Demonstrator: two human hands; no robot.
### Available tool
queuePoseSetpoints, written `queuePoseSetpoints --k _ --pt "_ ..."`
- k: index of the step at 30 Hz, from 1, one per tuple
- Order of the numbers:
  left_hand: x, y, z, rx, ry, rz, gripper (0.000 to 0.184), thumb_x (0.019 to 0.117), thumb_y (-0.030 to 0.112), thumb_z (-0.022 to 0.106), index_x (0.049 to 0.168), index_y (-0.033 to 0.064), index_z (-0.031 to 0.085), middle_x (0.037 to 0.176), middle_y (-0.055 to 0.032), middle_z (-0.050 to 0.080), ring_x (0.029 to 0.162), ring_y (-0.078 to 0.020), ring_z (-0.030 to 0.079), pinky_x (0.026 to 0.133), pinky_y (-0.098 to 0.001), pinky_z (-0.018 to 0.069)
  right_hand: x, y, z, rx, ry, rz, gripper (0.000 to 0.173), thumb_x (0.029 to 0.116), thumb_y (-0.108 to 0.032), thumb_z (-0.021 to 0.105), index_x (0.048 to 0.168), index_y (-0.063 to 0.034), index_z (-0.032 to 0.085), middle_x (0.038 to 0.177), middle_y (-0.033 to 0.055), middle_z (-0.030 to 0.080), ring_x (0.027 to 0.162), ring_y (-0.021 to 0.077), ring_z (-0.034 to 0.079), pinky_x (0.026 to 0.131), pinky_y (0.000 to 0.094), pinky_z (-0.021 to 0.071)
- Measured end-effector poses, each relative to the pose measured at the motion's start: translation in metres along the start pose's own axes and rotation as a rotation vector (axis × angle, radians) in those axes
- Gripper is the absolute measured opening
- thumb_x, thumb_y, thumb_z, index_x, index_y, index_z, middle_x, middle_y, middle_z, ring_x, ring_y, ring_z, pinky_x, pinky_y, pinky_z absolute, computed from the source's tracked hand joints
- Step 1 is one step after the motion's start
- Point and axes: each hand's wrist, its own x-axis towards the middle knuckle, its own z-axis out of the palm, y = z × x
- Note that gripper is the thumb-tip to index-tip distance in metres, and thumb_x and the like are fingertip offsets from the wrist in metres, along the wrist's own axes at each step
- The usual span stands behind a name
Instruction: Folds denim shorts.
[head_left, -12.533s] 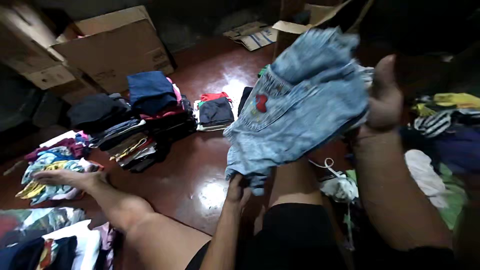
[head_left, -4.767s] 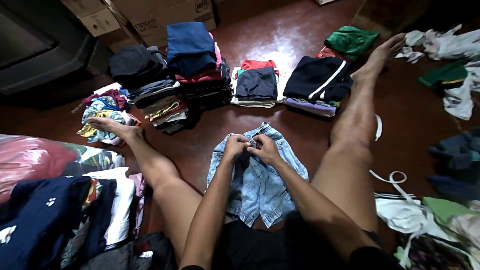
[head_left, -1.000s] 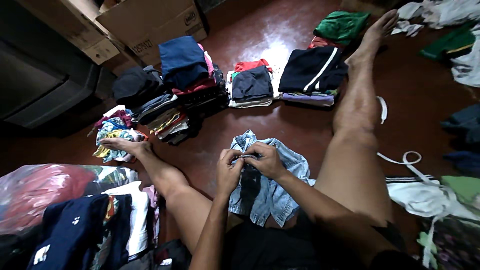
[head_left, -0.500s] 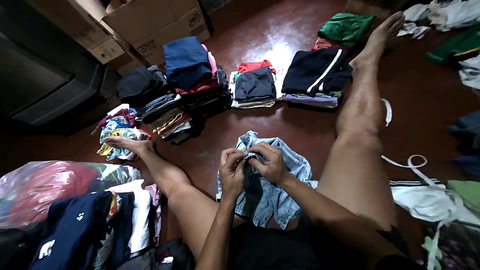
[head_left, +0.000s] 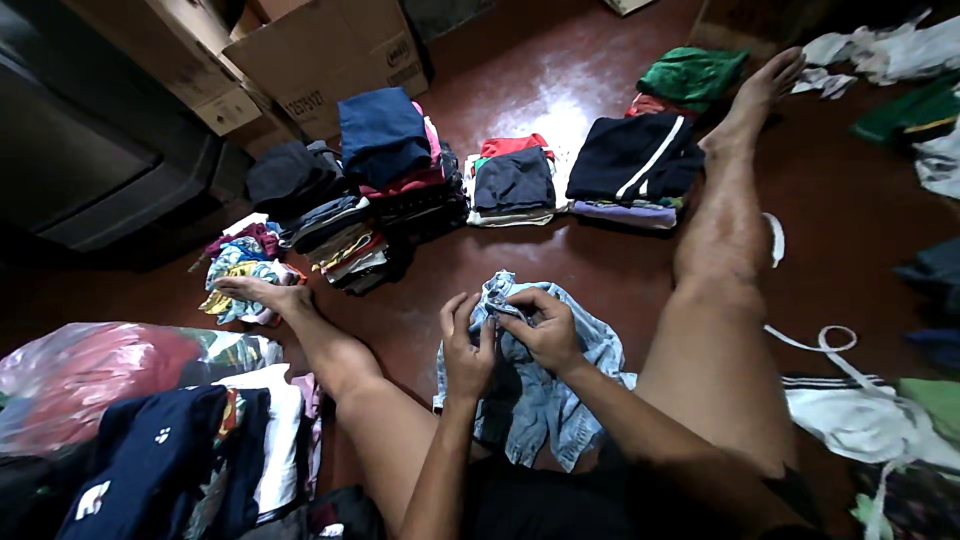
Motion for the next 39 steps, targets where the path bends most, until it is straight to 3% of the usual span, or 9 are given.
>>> queuePoseSetpoints --k 3,6,11,15,19,23,26,33,39 --pt "-0.001 0.004 0.000 -0.352 -0.136 -0.144 0.046 0.1019 0.022 0.055 0.136 -0.0100 0.050 0.124 -0.0145 0.064 0.111 -0.0137 0.064 0.096 -0.0297 0.0556 -0.001 0.002 0.001 -0.022 0.037 -0.058 0.024 0.0811 -0.010 0.084 0.100 -0.0017 0.071 0.097 0.0065 0.073 0.084 0.0134 0.071 0.077 0.0308 0.0629" --pt "0.007 0.007 -0.001 -0.556 -0.223 -0.228 0.052 0.0996 0.031 0.063 0.134 -0.0067 0.052 0.118 -0.0103 0.067 0.105 -0.0116 0.067 0.093 -0.0313 0.0576 0.000 0.003 -0.003 -0.053 -0.090 -0.069 0.021 0.0840 -0.011 0.079 0.103 -0.0021 0.072 0.105 0.0076 0.071 0.095 0.0143 0.070 0.083 0.0324 0.0624" --pt "0.021 0.001 -0.022 -0.647 -0.340 -0.219 0.039 0.0931 0.019 0.073 0.125 -0.0016 0.063 0.112 -0.0063 0.073 0.102 -0.0125 0.070 0.095 -0.0348 0.0587 0.027 -0.012 -0.037 -0.178 -0.312 -0.179 0.018 0.0884 -0.011 0.067 0.102 -0.0072 0.079 0.116 0.0048 0.071 0.109 0.0126 0.067 0.090 0.0322 0.0590" --pt "0.028 0.004 -0.038 -0.498 -0.557 -0.074 0.039 0.0921 0.027 0.076 0.121 0.0009 0.070 0.119 -0.0042 0.071 0.106 -0.0097 0.068 0.094 -0.0312 0.0581 0.049 -0.021 -0.055 -0.362 -0.527 -0.235 0.052 0.0830 -0.026 0.074 0.132 -0.0108 0.067 0.145 0.0055 0.059 0.140 0.0217 0.049 0.117 0.0501 0.0397" --pt "0.040 0.011 -0.049 -0.359 -0.633 0.020 0.033 0.1007 0.027 0.064 0.123 0.0031 0.072 0.119 -0.0069 0.070 0.106 -0.0113 0.067 0.089 -0.0300 0.0580 0.063 -0.033 -0.051 -0.429 -0.776 -0.244 0.027 0.0926 -0.027 0.069 0.115 -0.0142 0.076 0.109 -0.0023 0.075 0.112 0.0102 0.065 0.111 0.0416 0.0446" --pt "0.038 0.029 -0.049 -0.218 -0.578 -0.030 0.056 0.0949 0.053 0.066 0.122 0.0040 0.070 0.109 -0.0032 0.072 0.093 -0.0074 0.068 0.080 -0.0269 0.0583 0.066 -0.046 -0.050 -0.516 -0.755 -0.208 0.019 0.0936 -0.028 0.069 0.101 -0.0131 0.077 0.096 -0.0022 0.074 0.095 0.0083 0.068 0.091 0.0346 0.0547" --pt "0.038 0.041 -0.041 0.014 -0.465 -0.019 0.034 0.0976 0.037 0.066 0.109 0.0065 0.074 0.097 -0.0016 0.074 0.088 -0.0065 0.068 0.081 -0.0262 0.0569 0.062 -0.053 -0.049 -0.414 -0.678 -0.173 0.017 0.0915 -0.026 0.073 0.091 -0.0084 0.075 0.086 -0.0010 0.072 0.083 0.0028 0.067 0.077 0.0240 0.0570" --pt "0.047 0.060 -0.052 0.173 -0.550 0.032 0.033 0.0997 0.037 0.062 0.106 0.0075 0.075 0.098 -0.0036 0.074 0.098 -0.0156 0.068 0.094 -0.0414 0.0532 0.059 -0.070 -0.044 -0.075 -0.586 0.185 0.005 0.0867 -0.015 0.074 0.083 -0.0112 0.072 0.079 -0.0070 0.071 0.074 0.0006 0.065 0.071 0.0221 0.0555" --pt "0.056 0.057 -0.069 0.136 -0.595 0.166 0.032 0.0945 0.040 0.069 0.097 0.0087 0.075 0.090 -0.0015 0.072 0.090 -0.0122 0.067 0.086 -0.0355 0.0550 0.086 -0.093 -0.060 -0.159 -0.875 -0.017 0.011 0.0873 -0.017 0.076 0.091 -0.0073 0.073 0.087 -0.0032 0.071 0.083 0.0031 0.066 0.077 0.0224 0.0572"
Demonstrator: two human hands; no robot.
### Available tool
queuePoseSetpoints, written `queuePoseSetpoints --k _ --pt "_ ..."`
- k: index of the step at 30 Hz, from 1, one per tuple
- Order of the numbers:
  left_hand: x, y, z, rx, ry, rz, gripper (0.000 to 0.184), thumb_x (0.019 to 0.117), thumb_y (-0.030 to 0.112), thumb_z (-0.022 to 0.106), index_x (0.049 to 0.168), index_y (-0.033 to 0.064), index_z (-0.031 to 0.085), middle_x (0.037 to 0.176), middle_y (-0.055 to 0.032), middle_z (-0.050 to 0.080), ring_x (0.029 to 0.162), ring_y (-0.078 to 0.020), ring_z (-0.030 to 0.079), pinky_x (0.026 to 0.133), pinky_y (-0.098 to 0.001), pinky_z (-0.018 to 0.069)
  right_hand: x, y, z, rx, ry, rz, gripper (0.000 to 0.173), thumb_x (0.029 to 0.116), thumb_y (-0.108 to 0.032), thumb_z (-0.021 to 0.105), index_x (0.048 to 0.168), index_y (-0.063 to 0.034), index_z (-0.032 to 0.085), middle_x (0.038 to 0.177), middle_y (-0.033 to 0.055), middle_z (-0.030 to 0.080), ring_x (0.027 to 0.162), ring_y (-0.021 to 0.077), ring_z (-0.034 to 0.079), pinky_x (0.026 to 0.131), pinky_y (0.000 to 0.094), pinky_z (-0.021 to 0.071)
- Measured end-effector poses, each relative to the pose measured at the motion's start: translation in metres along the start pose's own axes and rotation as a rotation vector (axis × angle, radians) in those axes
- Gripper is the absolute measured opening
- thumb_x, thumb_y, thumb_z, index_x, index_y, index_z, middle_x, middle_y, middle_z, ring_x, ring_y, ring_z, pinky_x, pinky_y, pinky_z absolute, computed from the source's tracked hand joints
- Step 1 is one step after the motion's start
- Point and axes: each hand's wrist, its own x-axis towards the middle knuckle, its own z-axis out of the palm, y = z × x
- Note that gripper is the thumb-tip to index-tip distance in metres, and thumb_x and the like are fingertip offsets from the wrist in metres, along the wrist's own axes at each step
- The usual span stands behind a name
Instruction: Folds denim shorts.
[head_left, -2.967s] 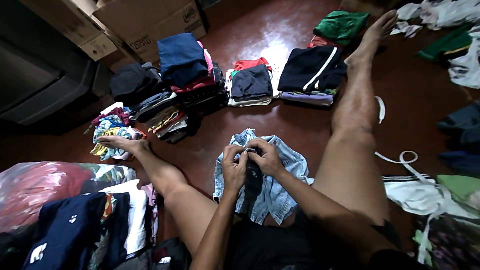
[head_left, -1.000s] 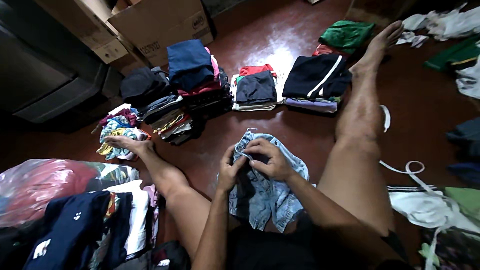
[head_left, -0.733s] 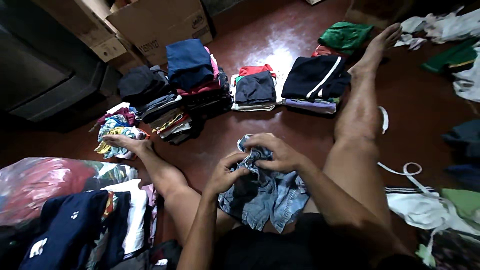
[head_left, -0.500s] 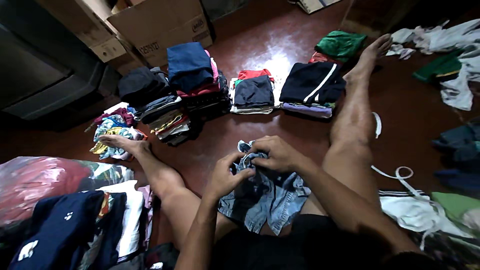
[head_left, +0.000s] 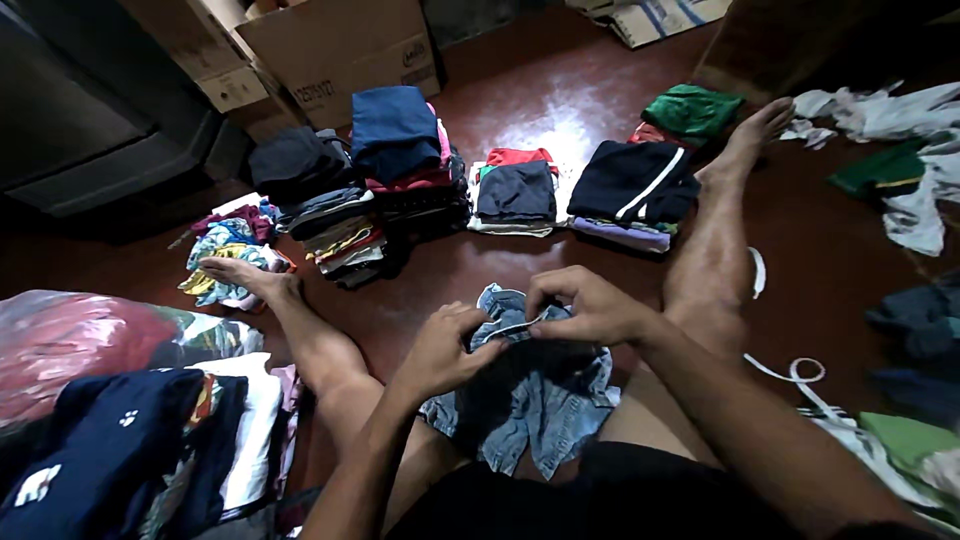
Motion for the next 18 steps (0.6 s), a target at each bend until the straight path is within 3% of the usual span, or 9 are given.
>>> queuePoseSetpoints --k 2,4,9,14,18 --pt "0.001 0.006 -0.012 -0.128 -0.104 0.104 0.030 0.0980 0.036 0.068 0.104 0.0072 0.076 0.100 -0.0023 0.074 0.098 -0.0088 0.068 0.091 -0.0294 0.0566 0.001 -0.010 -0.011 -0.105 -0.134 -0.040 0.015 0.0921 -0.023 0.073 0.094 -0.0079 0.071 0.087 -0.0035 0.071 0.082 0.0017 0.066 0.075 0.0216 0.0565" --pt "0.004 0.014 -0.019 -0.273 -0.194 0.143 0.029 0.1000 0.032 0.066 0.106 0.0060 0.076 0.106 -0.0020 0.071 0.100 -0.0061 0.065 0.089 -0.0245 0.0551 0.002 -0.024 -0.017 -0.168 -0.216 -0.066 0.017 0.0962 -0.025 0.068 0.097 -0.0078 0.073 0.086 -0.0042 0.071 0.080 0.0004 0.066 0.073 0.0203 0.0567" --pt "0.007 0.035 -0.022 -0.672 -0.157 -0.214 0.015 0.0895 0.014 0.077 0.101 0.0038 0.075 0.084 0.0008 0.073 0.074 -0.0032 0.067 0.069 -0.0217 0.0575 0.002 -0.044 -0.012 -0.405 -0.177 -0.022 0.034 0.0966 -0.047 0.067 0.087 -0.0148 0.072 0.073 -0.0081 0.065 0.067 -0.0012 0.059 0.060 0.0217 0.0500" --pt "0.005 0.035 -0.019 -0.807 -0.134 -0.320 0.011 0.0909 0.012 0.074 0.098 0.0035 0.075 0.086 0.0004 0.072 0.079 -0.0050 0.068 0.076 -0.0243 0.0579 0.001 -0.046 -0.005 -0.404 -0.128 0.026 0.035 0.0942 -0.047 0.070 0.079 -0.0152 0.070 0.068 -0.0080 0.062 0.063 -0.0003 0.056 0.057 0.0228 0.0464" --pt "0.002 0.040 -0.006 -0.865 0.003 -0.363 0.011 0.0926 0.010 0.071 0.099 0.0011 0.076 0.086 -0.0024 0.074 0.080 -0.0066 0.069 0.078 -0.0255 0.0586 0.004 -0.052 -0.002 -0.444 -0.154 0.179 0.035 0.0916 -0.047 0.071 0.075 -0.0176 0.065 0.064 -0.0083 0.056 0.059 0.0022 0.052 0.053 0.0272 0.0425"
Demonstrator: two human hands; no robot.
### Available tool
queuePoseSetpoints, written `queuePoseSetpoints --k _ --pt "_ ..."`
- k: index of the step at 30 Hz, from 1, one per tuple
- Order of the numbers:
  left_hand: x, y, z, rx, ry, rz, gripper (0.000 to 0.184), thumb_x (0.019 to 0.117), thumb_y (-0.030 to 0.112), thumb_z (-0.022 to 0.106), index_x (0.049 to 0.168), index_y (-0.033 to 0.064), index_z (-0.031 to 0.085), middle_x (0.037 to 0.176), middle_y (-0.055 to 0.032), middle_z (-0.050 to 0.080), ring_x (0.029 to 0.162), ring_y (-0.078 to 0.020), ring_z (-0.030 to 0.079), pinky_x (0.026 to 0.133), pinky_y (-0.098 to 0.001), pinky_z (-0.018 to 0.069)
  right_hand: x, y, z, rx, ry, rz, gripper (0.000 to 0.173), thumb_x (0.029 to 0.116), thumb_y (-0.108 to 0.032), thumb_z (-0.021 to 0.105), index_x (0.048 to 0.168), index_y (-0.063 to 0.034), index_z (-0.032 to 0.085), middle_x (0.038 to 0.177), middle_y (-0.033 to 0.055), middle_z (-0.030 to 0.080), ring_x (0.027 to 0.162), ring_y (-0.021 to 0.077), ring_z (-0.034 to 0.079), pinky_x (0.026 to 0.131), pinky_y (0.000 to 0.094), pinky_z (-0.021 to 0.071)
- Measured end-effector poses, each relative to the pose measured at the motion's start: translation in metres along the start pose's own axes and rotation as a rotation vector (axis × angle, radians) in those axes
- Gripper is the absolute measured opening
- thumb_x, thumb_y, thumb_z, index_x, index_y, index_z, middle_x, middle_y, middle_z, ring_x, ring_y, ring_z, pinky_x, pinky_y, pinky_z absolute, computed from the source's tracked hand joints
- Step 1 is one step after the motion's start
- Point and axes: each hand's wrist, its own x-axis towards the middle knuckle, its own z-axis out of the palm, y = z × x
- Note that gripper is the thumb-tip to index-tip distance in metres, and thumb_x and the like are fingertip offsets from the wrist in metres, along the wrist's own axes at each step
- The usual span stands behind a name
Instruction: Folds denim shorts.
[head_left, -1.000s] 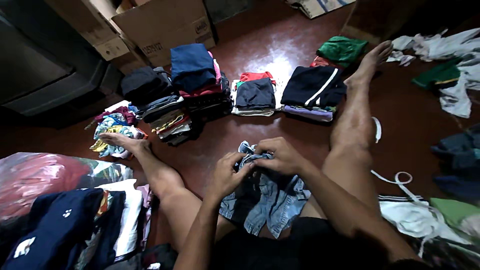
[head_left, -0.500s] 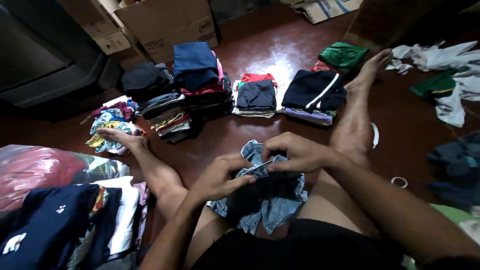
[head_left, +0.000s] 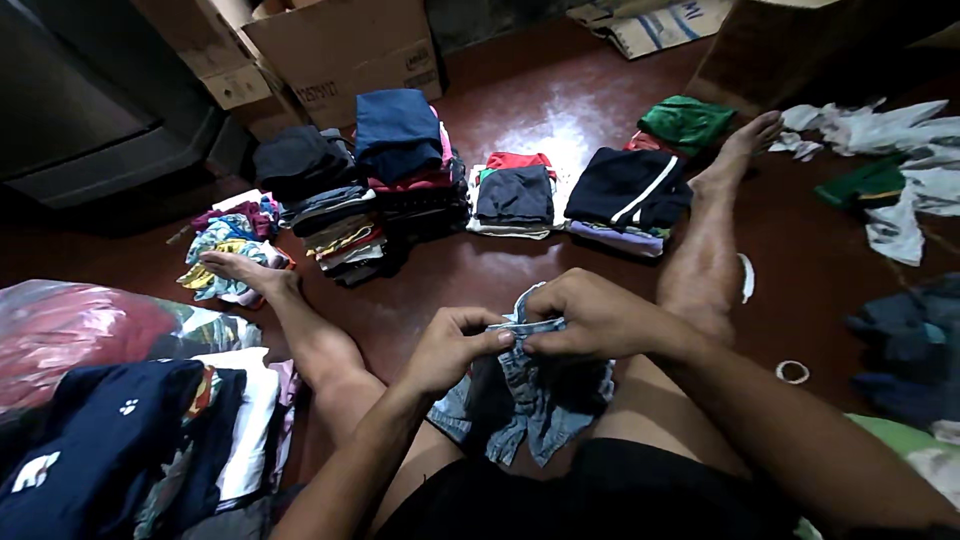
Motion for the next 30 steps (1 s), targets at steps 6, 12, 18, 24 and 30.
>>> queuePoseSetpoints --k 6,12,18,24,30 --pt "0.001 -0.008 0.010 -0.001 0.080 0.089 0.044 0.0878 0.007 0.076 0.129 0.0004 0.063 0.080 -0.0054 0.068 0.070 -0.0118 0.066 0.072 -0.0294 0.0593 0.000 0.004 0.015 0.166 -0.035 0.109 0.029 0.0908 -0.043 0.074 0.090 -0.0149 0.069 0.075 -0.0054 0.063 0.067 0.0035 0.058 0.061 0.0276 0.0491" --pt "-0.002 -0.012 0.000 -0.005 -0.091 0.245 0.046 0.0907 0.013 0.076 0.131 -0.0017 0.059 0.080 -0.0012 0.068 0.073 -0.0078 0.065 0.074 -0.0275 0.0580 -0.009 0.008 0.013 0.223 0.034 -0.036 0.028 0.1000 -0.036 0.063 0.087 -0.0122 0.071 0.073 -0.0067 0.063 0.066 -0.0013 0.057 0.059 0.0205 0.0467" --pt "-0.005 0.012 -0.011 0.256 -0.289 0.304 0.050 0.0969 0.022 0.071 0.139 0.0001 0.055 0.085 0.0006 0.068 0.073 -0.0045 0.064 0.070 -0.0227 0.0566 -0.021 -0.001 0.016 -0.075 0.257 -0.263 0.032 0.1071 -0.032 0.050 0.093 -0.0123 0.072 0.083 -0.0034 0.067 0.084 0.0064 0.062 0.083 0.0304 0.0471" --pt "-0.006 0.005 -0.010 0.188 -0.439 0.225 0.024 0.1037 0.026 0.060 0.094 0.0055 0.067 0.075 0.0073 0.061 0.067 0.0030 0.057 0.062 -0.0163 0.0487 -0.025 -0.012 0.022 -0.339 0.482 -0.471 0.034 0.1085 -0.031 0.051 0.091 -0.0077 0.068 0.077 0.0055 0.067 0.075 0.0167 0.064 0.074 0.0349 0.0484" --pt "-0.016 0.015 -0.043 0.689 -0.439 0.413 0.042 0.1039 0.046 0.055 0.088 0.0107 0.071 0.083 0.0031 0.069 0.092 -0.0069 0.065 0.101 -0.0348 0.0468 -0.038 -0.006 -0.019 -0.191 0.350 -0.479 0.031 0.1058 -0.033 0.055 0.090 -0.0109 0.072 0.079 -0.0034 0.066 0.077 0.0046 0.061 0.073 0.0233 0.0483"
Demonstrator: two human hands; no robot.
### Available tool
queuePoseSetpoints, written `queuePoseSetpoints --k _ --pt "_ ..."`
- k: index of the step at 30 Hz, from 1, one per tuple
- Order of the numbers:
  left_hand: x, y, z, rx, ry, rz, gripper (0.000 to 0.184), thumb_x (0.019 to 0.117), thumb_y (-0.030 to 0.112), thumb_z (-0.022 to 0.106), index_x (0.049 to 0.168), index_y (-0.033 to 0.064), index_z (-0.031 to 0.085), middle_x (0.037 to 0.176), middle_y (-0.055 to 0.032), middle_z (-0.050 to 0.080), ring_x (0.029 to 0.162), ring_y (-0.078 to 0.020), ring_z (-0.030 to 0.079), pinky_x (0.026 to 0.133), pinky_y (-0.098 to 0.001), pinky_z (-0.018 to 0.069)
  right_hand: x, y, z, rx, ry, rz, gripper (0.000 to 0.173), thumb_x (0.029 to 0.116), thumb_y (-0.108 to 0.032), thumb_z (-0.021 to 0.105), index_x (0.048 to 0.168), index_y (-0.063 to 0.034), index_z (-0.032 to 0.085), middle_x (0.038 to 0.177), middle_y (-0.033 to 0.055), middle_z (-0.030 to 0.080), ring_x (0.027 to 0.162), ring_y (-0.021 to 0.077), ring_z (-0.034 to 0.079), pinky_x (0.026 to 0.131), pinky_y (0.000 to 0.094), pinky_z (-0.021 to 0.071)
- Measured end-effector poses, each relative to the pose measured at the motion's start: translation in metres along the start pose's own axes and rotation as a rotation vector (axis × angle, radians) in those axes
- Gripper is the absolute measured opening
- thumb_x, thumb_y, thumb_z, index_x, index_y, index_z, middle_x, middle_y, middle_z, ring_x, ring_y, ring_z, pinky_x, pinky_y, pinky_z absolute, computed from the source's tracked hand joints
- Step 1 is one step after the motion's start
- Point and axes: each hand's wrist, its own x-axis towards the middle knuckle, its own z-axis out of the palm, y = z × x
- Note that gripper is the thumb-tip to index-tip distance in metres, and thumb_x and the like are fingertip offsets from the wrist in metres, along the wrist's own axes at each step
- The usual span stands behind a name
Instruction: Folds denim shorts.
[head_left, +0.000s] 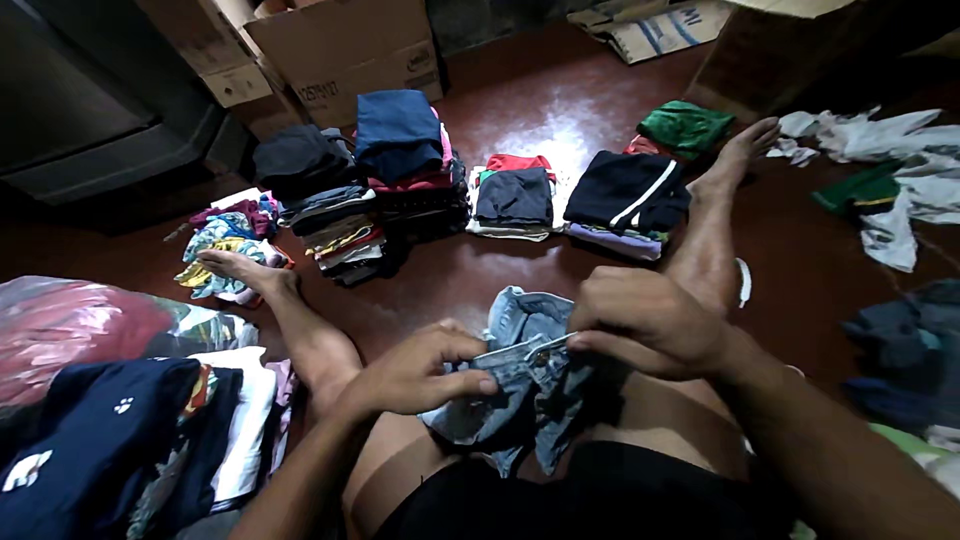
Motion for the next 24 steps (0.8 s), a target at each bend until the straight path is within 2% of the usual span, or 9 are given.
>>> queuePoseSetpoints --k 2,4,7,9,12,15,17,21,24 --pt "-0.012 0.002 -0.021 0.269 -0.050 0.013 0.046 0.1052 0.050 0.050 0.080 0.0142 0.064 0.072 0.0029 0.062 0.079 -0.0093 0.064 0.105 -0.0422 0.0441 -0.003 0.008 -0.013 0.134 -0.106 0.043 0.030 0.1015 -0.038 0.063 0.091 -0.0116 0.072 0.078 -0.0078 0.066 0.074 -0.0019 0.060 0.068 0.0166 0.0502" --pt "-0.024 0.011 -0.046 0.453 -0.072 0.003 0.047 0.1062 0.050 0.046 0.078 0.0164 0.062 0.068 0.0038 0.059 0.073 -0.0086 0.062 0.103 -0.0434 0.0446 -0.008 0.016 -0.026 0.186 -0.272 0.157 0.036 0.0939 -0.051 0.069 0.099 -0.0153 0.072 0.080 -0.0118 0.067 0.074 -0.0061 0.062 0.066 0.0144 0.0540" --pt "-0.039 0.032 -0.080 0.666 -0.047 -0.021 0.041 0.1049 0.046 0.047 0.081 0.0197 0.067 0.069 0.0097 0.059 0.072 -0.0030 0.060 0.100 -0.0426 0.0445 -0.017 0.029 -0.044 0.005 -0.452 0.225 0.042 0.0893 -0.062 0.063 0.096 -0.0219 0.073 0.072 -0.0144 0.063 0.069 -0.0033 0.059 0.065 0.0219 0.0504" --pt "-0.041 0.050 -0.092 0.804 -0.042 -0.029 0.034 0.1021 0.042 0.049 0.082 0.0217 0.068 0.070 0.0113 0.058 0.071 -0.0033 0.059 0.093 -0.0431 0.0443 -0.015 0.029 -0.054 -0.152 -0.479 0.125 0.041 0.0913 -0.062 0.057 0.090 -0.0240 0.073 0.071 -0.0139 0.061 0.072 0.0008 0.059 0.071 0.0278 0.0499" --pt "-0.034 0.078 -0.098 1.041 -0.008 -0.036 0.030 0.0985 0.033 0.048 0.083 0.0210 0.071 0.075 0.0064 0.063 0.074 -0.0134 0.063 0.075 -0.0449 0.0465 0.006 0.012 -0.067 -0.378 -0.465 -0.078 0.035 0.0913 -0.051 0.055 0.075 -0.0232 0.069 0.073 -0.0096 0.060 0.079 0.0113 0.060 0.073 0.0368 0.0465" --pt "-0.033 0.099 -0.110 1.151 0.067 -0.046 0.029 0.0990 0.028 0.046 0.088 0.0160 0.071 0.084 -0.0009 0.065 0.078 -0.0217 0.065 0.071 -0.0461 0.0502 0.026 -0.005 -0.085 -0.514 -0.403 -0.174 0.027 0.0886 -0.036 0.058 0.070 -0.0179 0.068 0.078 -0.0022 0.066 0.091 0.0217 0.067 0.075 0.0425 0.0531" --pt "-0.034 0.114 -0.116 1.197 0.107 -0.092 0.030 0.0992 0.031 0.046 0.093 0.0135 0.070 0.091 -0.0054 0.065 0.080 -0.0267 0.065 0.068 -0.0480 0.0509 0.033 -0.012 -0.099 -0.557 -0.315 -0.236 0.029 0.0926 -0.027 0.052 0.071 -0.0134 0.066 0.081 0.0034 0.067 0.096 0.0273 0.068 0.081 0.0465 0.0542" --pt "-0.036 0.135 -0.126 1.185 0.255 -0.106 0.026 0.0998 0.029 0.051 0.094 0.0097 0.069 0.098 -0.0114 0.063 0.088 -0.0321 0.063 0.073 -0.0509 0.0499 0.041 -0.030 -0.122 -0.660 -0.136 -0.275 0.027 0.0997 -0.015 0.050 0.082 -0.0055 0.068 0.079 0.0109 0.065 0.093 0.0340 0.066 0.084 0.0506 0.0499" --pt "-0.035 0.149 -0.124 1.141 0.409 -0.117 0.020 0.0977 0.024 0.057 0.096 0.0080 0.069 0.109 -0.0137 0.058 0.096 -0.0288 0.060 0.078 -0.0455 0.0509 0.042 -0.039 -0.132 -0.722 -0.057 -0.248 0.022 0.0992 -0.011 0.053 0.082 -0.0026 0.064 0.075 0.0133 0.061 0.082 0.0354 0.063 0.072 0.0487 0.0507"
